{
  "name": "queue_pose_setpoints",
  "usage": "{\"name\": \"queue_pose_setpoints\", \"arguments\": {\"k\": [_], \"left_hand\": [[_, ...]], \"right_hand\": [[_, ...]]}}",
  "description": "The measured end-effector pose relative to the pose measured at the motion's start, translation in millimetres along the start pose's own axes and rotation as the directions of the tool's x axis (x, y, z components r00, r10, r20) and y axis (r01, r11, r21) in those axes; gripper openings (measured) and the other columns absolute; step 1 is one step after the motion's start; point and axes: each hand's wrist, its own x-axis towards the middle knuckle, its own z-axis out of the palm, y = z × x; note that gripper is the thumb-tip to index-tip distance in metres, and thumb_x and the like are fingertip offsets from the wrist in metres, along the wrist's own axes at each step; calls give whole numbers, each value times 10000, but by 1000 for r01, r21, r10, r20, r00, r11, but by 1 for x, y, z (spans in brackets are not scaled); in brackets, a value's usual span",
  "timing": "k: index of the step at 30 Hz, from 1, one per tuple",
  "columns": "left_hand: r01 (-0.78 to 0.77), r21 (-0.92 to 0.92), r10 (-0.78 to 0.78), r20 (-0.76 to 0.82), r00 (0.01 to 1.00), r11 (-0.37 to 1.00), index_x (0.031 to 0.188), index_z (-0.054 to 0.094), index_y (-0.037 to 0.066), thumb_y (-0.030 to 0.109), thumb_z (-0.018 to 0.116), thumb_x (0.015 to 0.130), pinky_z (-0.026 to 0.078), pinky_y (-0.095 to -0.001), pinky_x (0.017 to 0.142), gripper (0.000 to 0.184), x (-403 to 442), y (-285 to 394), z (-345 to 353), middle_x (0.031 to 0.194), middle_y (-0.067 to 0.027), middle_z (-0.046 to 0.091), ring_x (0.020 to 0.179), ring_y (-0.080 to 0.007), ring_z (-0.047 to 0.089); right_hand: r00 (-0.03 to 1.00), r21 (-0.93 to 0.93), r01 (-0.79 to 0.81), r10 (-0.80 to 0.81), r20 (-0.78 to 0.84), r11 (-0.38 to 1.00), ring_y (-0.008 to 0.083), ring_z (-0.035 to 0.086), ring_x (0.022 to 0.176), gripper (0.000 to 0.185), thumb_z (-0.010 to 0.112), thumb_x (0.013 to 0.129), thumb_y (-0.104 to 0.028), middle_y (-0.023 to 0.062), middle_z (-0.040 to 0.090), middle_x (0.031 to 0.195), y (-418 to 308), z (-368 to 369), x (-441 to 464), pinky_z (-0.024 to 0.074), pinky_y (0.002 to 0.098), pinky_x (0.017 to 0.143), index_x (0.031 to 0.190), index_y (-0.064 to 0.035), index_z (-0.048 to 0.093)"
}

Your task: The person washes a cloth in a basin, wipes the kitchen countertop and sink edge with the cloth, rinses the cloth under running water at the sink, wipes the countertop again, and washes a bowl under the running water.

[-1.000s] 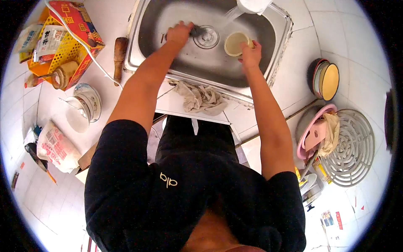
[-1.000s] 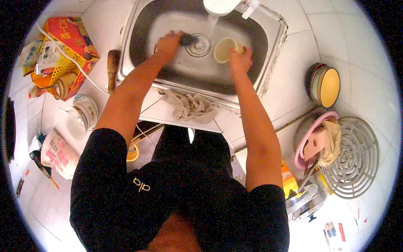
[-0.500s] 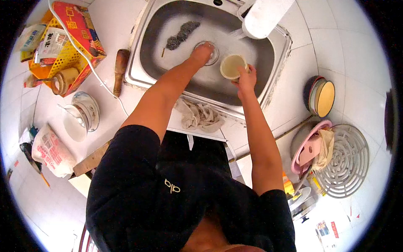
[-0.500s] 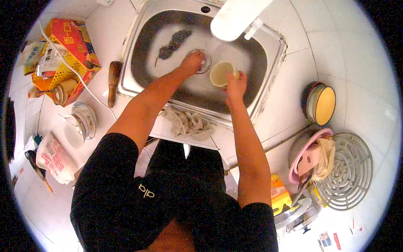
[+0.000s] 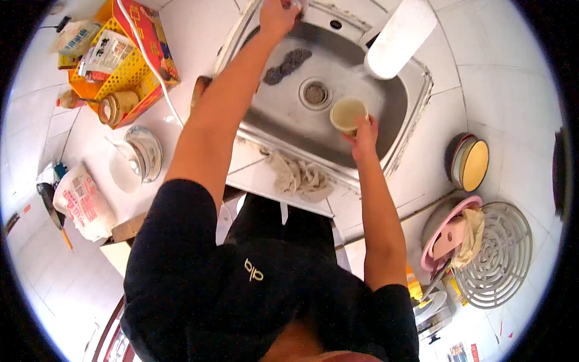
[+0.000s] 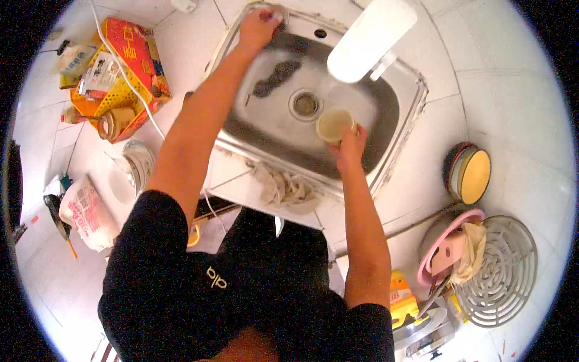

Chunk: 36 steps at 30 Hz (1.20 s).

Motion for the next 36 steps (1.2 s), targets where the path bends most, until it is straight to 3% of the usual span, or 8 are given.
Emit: {"name": "queue_pose_setpoints", "arguments": {"k": [6, 10, 21, 23, 26, 28, 32, 36], "left_hand": [[-145, 39, 148, -100, 984, 989, 1068, 627, 12, 299, 684, 818, 496, -400, 819, 385, -62, 15, -2, 930, -162, 663, 897, -306, 637], [282, -211, -142, 508, 850, 936, 1156, 559, 19, 305, 674, 807, 412, -406, 1005, 466, -178, 34, 40, 1147, -214, 604, 1159, -334, 541], [413, -3, -339, 564, 753, 911, 945, 632, 14, 368, 605, 872, 487, -491, 627, 362, -188, 52, 57, 825, -201, 677, 693, -391, 642], [903, -201, -494, 781, 381, 379, 910, 605, 22, 269, 589, 852, 496, -474, 614, 255, -202, 71, 71, 815, -210, 666, 719, -359, 658], [890, -294, -459, 774, 435, 348, 905, 594, 22, 255, 547, 871, 510, -473, 693, 240, -213, 82, 73, 846, -237, 658, 777, -375, 659], [344, -125, -257, 445, 858, 931, 893, 587, 28, 253, 543, 885, 513, -481, 659, 230, -205, 65, 72, 805, -203, 661, 744, -374, 656], [-71, 35, 36, 597, 801, 997, 938, 608, 18, 268, 552, 874, 515, -480, 708, 264, -163, 59, 33, 790, -205, 662, 774, -367, 657], [468, -1, -304, 759, 576, 884, 983, 638, -3, 293, 561, 858, 508, -463, 783, 330, -203, 49, 90, 918, -234, 666, 906, -359, 652]], "right_hand": [[1000, -22, -3, 3, -15, 1000, 305, 550, 1063, 627, 645, 817, -271, 146, 479, 1263, -17, 27, -5, 546, 448, 733, 1346, -121, 343], [997, -102, 73, -77, -28, 992, 293, 557, 1037, 650, 654, 791, -252, 135, 491, 1247, -22, 44, -3, 542, 445, 721, 1355, -122, 356], [812, -545, 465, -581, -50, 697, 391, 474, 1105, 735, 640, 713, -166, 289, 411, 1244, -20, 65, -8, 390, 419, 986, 1384, -75, 353], [708, -490, 559, -693, -138, 669, 438, 436, 1092, 758, 661, 696, -171, 327, 396, 1246, -20, 70, -7, 352, 474, 1002, 1369, -37, 339], [746, -434, 563, -658, -99, 703, 450, 445, 1104, 764, 632, 709, -115, 317, 334, 1293, -21, 56, 10, 364, 490, 997, 1395, -54, 302], [860, -377, 468, -511, -16, 799, 453, 452, 1118, 766, 610, 714, -86, 301, 311, 1307, -14, 46, 28, 370, 485, 1001, 1407, -68, 286], [972, -187, 235, -225, 75, 954, 426, 464, 1156, 750, 571, 728, -43, 267, 305, 1328, -34, 57, -6, 465, 457, 940, 1417, -95, 279], [922, -166, 327, -353, -163, 930, 378, 501, 1134, 723, 551, 753, -33, 255, 310, 1349, -26, 72, -6, 566, 419, 788, 1416, -97, 270]]}}
